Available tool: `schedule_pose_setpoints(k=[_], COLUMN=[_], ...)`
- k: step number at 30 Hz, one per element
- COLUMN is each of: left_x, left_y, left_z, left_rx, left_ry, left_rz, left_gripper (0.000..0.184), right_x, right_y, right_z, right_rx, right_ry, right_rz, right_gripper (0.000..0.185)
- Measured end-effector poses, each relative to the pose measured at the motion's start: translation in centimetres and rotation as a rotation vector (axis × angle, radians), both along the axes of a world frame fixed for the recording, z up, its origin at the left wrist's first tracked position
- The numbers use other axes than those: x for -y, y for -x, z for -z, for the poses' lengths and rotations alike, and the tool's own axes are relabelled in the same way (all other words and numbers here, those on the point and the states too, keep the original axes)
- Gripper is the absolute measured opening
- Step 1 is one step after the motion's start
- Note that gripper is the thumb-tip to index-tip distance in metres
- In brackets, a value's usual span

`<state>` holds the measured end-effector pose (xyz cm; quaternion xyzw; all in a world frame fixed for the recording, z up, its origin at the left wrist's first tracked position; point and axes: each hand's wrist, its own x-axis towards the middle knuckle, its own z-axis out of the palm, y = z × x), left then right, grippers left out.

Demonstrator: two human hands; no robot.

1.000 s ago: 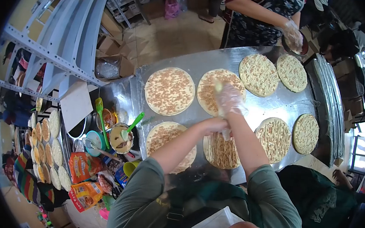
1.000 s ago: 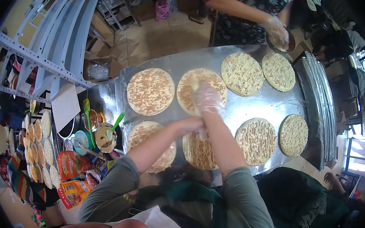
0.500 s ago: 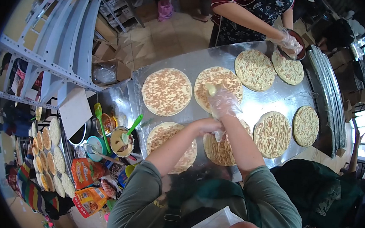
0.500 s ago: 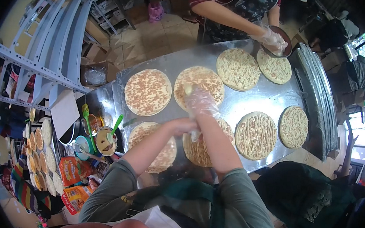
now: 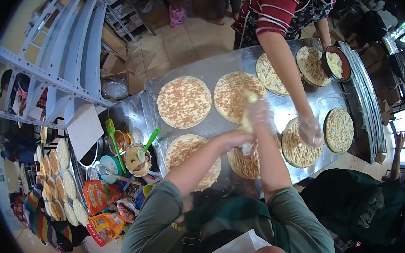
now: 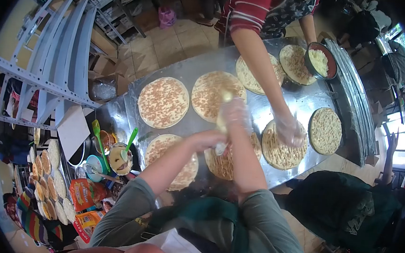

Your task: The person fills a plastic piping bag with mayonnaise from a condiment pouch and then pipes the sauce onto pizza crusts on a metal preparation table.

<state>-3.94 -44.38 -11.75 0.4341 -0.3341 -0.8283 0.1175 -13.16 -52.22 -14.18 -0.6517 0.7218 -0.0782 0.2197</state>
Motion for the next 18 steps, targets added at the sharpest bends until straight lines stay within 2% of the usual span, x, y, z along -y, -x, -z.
schedule_pose_setpoints(k=[1,3,4,5,7,8,10,11,13,14,15,16,17,18], left_x=[0.4,0.6,0.3,0.0,-1.1,-1.9,-2.0,-1.8,-1.3,-1.3,-1.3,-1.4,-1.7,-2.1], left_y=[0.6,1.3,1.3,0.9,-0.7,-1.3,-1.2,-1.1,0.3,0.9,1.2,1.1,0.7,0.0], left_z=[0.4,0.9,0.6,0.6,0.8,1.1,0.5,0.2,0.4,0.6,0.6,0.3,0.5,0.9], left_rx=[-0.001,-0.081,-0.016,-0.018,0.006,-0.048,-0.081,-0.114,-0.096,-0.071,-0.046,-0.018,-0.019,0.011], left_ry=[0.002,-0.034,-0.003,-0.005,0.025,0.005,-0.017,-0.029,-0.024,-0.019,-0.015,0.021,0.021,0.070], left_rz=[0.001,-0.002,0.011,0.013,0.232,0.207,0.180,0.142,0.108,0.050,-0.008,0.029,0.029,0.152], left_gripper=[0.019,0.017,0.017,0.017,0.018,0.018,0.018,0.018,0.018,0.018,0.018,0.018,0.018,0.019], right_x=[0.8,0.2,-0.1,-0.8,-3.4,-4.1,-5.5,-4.9,-2.6,-2.2,-1.8,-1.9,-2.4,-3.9], right_y=[1.2,1.7,1.8,1.4,-1.2,-1.6,-2.1,-1.4,1.4,2.4,3.2,3.0,2.7,0.7], right_z=[1.0,0.5,0.0,-0.2,-3.4,-3.6,-3.7,-3.5,-2.5,-0.6,2.4,2.1,1.9,-2.6], right_rx=[0.170,0.093,0.018,0.016,-0.049,-0.048,-0.119,-0.119,0.153,0.150,0.193,0.235,0.233,0.098], right_ry=[-0.072,0.031,0.138,0.136,-0.068,-0.070,0.280,0.281,-0.048,-0.049,0.117,0.283,0.283,0.081], right_rz=[0.163,0.199,0.232,0.234,-0.068,-0.062,-0.145,-0.142,0.274,0.273,0.269,0.263,0.264,0.149], right_gripper=[0.048,0.047,0.045,0.045,0.046,0.046,0.047,0.047,0.050,0.050,0.051,0.052,0.052,0.050])
